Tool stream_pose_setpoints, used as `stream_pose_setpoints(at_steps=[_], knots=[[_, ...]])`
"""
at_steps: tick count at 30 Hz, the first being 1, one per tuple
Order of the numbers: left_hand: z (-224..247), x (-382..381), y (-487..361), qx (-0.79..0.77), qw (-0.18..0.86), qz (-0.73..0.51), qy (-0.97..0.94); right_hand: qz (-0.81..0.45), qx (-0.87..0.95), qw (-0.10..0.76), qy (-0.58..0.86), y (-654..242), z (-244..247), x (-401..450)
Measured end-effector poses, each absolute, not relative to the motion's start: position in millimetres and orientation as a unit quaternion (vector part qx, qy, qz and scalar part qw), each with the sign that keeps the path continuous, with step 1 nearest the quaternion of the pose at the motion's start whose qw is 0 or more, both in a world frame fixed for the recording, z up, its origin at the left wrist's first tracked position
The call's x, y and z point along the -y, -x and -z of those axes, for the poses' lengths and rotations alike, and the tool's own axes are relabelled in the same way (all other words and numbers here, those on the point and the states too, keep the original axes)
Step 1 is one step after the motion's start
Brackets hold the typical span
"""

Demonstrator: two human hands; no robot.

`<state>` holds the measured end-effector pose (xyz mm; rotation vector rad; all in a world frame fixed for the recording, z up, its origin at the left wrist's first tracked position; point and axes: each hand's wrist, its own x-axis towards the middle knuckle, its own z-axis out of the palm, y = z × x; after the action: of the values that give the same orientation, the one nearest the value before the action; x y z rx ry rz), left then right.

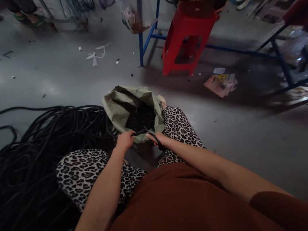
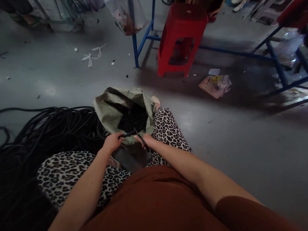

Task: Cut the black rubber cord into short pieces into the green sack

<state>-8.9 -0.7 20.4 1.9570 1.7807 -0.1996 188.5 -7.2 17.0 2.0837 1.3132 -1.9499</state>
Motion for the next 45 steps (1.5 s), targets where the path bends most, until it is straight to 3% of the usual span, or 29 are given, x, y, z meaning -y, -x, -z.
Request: stream_pose_setpoints(at_steps=[15,37,45], knots=[[-24,0,2,-0.645,0.246,0.030,-0.723,0.673,-0.430,0.054,-0.599,-190,-14,10],[-28,-1,0,-0.618,0.256,0.052,-0.741,0.663,-0.479,0.042,-0.574,-191,-18,10],[-27,0,1,-0.614,0.241,0.051,-0.750,0.678,-0.406,0.013,-0.612,-186,-24,14]])
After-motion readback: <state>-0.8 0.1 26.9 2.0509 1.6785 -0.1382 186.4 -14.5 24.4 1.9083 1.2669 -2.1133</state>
